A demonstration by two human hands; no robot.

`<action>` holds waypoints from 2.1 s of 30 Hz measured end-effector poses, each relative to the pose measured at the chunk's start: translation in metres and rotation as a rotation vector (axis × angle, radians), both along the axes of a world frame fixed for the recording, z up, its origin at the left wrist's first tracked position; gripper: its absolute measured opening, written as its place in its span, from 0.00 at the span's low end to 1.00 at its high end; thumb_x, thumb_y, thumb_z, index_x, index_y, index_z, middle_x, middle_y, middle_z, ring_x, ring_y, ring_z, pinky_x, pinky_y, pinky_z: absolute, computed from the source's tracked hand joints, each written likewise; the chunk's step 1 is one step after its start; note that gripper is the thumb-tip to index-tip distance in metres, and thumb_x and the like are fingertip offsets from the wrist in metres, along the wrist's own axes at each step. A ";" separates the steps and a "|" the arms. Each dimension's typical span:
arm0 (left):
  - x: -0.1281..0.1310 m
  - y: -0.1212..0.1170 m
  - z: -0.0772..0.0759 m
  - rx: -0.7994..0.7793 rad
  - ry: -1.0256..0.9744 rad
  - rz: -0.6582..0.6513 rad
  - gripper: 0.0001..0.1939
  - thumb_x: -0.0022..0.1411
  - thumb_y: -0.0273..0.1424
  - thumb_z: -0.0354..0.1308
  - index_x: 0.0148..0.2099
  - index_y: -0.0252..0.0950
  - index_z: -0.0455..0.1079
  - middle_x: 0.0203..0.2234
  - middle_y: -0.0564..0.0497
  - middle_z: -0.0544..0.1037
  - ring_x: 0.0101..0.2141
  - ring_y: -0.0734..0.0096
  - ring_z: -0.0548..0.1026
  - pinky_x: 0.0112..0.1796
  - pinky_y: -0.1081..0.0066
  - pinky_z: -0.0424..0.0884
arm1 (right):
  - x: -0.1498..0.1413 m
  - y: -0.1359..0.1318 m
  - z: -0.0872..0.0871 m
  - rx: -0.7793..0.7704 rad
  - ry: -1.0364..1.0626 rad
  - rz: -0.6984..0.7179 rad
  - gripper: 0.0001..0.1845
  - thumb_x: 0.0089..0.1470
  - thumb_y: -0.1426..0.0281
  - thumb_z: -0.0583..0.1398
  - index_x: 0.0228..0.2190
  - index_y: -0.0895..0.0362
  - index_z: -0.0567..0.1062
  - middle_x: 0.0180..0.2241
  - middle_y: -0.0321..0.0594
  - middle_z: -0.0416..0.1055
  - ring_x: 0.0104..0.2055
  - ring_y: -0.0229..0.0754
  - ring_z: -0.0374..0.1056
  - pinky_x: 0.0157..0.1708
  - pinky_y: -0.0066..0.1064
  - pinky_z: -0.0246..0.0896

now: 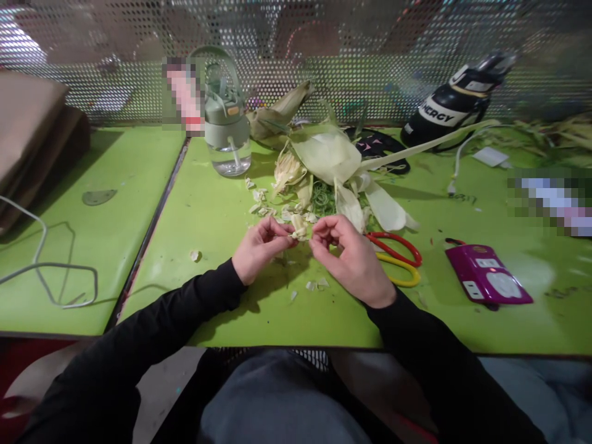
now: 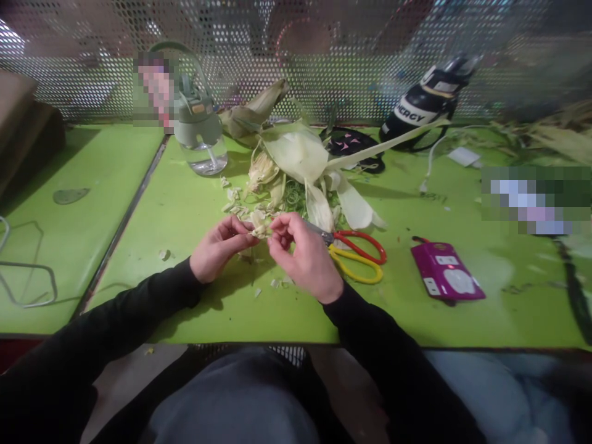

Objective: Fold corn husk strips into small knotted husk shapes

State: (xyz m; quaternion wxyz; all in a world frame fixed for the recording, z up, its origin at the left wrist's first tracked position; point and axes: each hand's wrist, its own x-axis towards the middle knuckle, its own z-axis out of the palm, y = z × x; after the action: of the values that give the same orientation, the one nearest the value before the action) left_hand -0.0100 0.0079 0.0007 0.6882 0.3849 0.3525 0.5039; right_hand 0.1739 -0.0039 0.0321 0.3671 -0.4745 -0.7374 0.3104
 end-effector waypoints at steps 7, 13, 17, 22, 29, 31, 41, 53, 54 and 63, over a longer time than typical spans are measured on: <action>0.000 -0.001 -0.001 0.087 0.071 -0.052 0.14 0.52 0.26 0.68 0.29 0.33 0.63 0.36 0.49 0.77 0.33 0.78 0.74 0.40 0.71 0.72 | -0.003 -0.001 0.001 0.026 -0.080 0.011 0.13 0.64 0.63 0.56 0.47 0.56 0.70 0.28 0.34 0.69 0.26 0.36 0.65 0.27 0.29 0.59; 0.009 -0.008 -0.003 0.152 0.100 -0.068 0.11 0.52 0.23 0.66 0.29 0.34 0.63 0.34 0.48 0.76 0.39 0.73 0.75 0.39 0.73 0.70 | -0.012 -0.006 -0.007 0.078 -0.028 -0.126 0.13 0.69 0.59 0.51 0.37 0.53 0.68 0.20 0.28 0.61 0.20 0.33 0.58 0.22 0.27 0.51; 0.013 -0.010 -0.006 0.191 0.100 -0.101 0.11 0.52 0.23 0.64 0.29 0.34 0.62 0.38 0.46 0.78 0.34 0.76 0.74 0.35 0.74 0.70 | -0.015 -0.008 -0.007 0.005 -0.012 -0.114 0.13 0.68 0.57 0.52 0.39 0.53 0.67 0.18 0.27 0.62 0.18 0.33 0.59 0.20 0.27 0.50; 0.012 -0.013 -0.002 0.255 0.182 -0.121 0.10 0.53 0.23 0.62 0.29 0.34 0.61 0.38 0.44 0.77 0.36 0.74 0.74 0.36 0.74 0.70 | -0.013 -0.006 -0.007 0.071 -0.011 -0.143 0.11 0.67 0.61 0.54 0.34 0.53 0.69 0.20 0.28 0.62 0.19 0.32 0.57 0.21 0.26 0.52; 0.007 -0.017 0.008 0.394 0.473 -0.010 0.07 0.52 0.23 0.60 0.29 0.34 0.63 0.35 0.49 0.72 0.32 0.77 0.69 0.25 0.80 0.63 | -0.012 -0.008 -0.010 0.352 -0.124 -0.236 0.09 0.67 0.65 0.56 0.34 0.55 0.70 0.20 0.29 0.65 0.19 0.31 0.59 0.21 0.25 0.52; 0.007 -0.018 0.008 0.334 0.439 -0.069 0.07 0.53 0.24 0.59 0.31 0.35 0.62 0.29 0.54 0.69 0.27 0.80 0.67 0.26 0.79 0.64 | -0.013 -0.008 -0.014 0.497 -0.207 -0.229 0.08 0.66 0.67 0.56 0.35 0.56 0.71 0.22 0.31 0.69 0.19 0.31 0.61 0.21 0.25 0.53; 0.002 -0.009 0.008 0.135 0.127 -0.373 0.20 0.57 0.33 0.68 0.47 0.33 0.64 0.25 0.55 0.76 0.27 0.76 0.76 0.33 0.72 0.74 | -0.011 -0.008 -0.014 0.550 -0.262 -0.204 0.09 0.67 0.67 0.55 0.35 0.55 0.72 0.23 0.32 0.73 0.19 0.31 0.64 0.21 0.24 0.55; -0.003 -0.010 0.007 0.047 0.102 -0.460 0.29 0.55 0.28 0.69 0.55 0.33 0.60 0.23 0.58 0.75 0.22 0.78 0.75 0.28 0.74 0.73 | -0.010 -0.010 -0.015 0.506 -0.299 -0.143 0.09 0.66 0.65 0.56 0.36 0.54 0.74 0.26 0.36 0.77 0.21 0.34 0.67 0.24 0.27 0.59; -0.002 -0.011 0.007 0.048 0.095 -0.429 0.29 0.55 0.29 0.69 0.54 0.34 0.59 0.23 0.59 0.75 0.22 0.78 0.75 0.28 0.74 0.73 | -0.011 -0.010 -0.015 0.496 -0.292 -0.129 0.09 0.66 0.65 0.56 0.36 0.54 0.75 0.27 0.36 0.78 0.22 0.34 0.68 0.25 0.27 0.60; 0.001 -0.005 0.008 -0.004 0.092 -0.483 0.19 0.58 0.36 0.68 0.42 0.35 0.62 0.22 0.56 0.76 0.22 0.75 0.77 0.26 0.74 0.73 | -0.009 -0.009 -0.014 0.320 -0.107 -0.056 0.06 0.64 0.66 0.59 0.36 0.54 0.74 0.25 0.34 0.76 0.21 0.34 0.69 0.21 0.24 0.60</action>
State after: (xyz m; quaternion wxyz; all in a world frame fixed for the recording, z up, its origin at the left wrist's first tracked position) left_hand -0.0085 0.0026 0.0082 0.7728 0.4791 0.2823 0.3059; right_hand 0.1644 -0.0126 0.0178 0.4065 -0.4462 -0.7825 0.1527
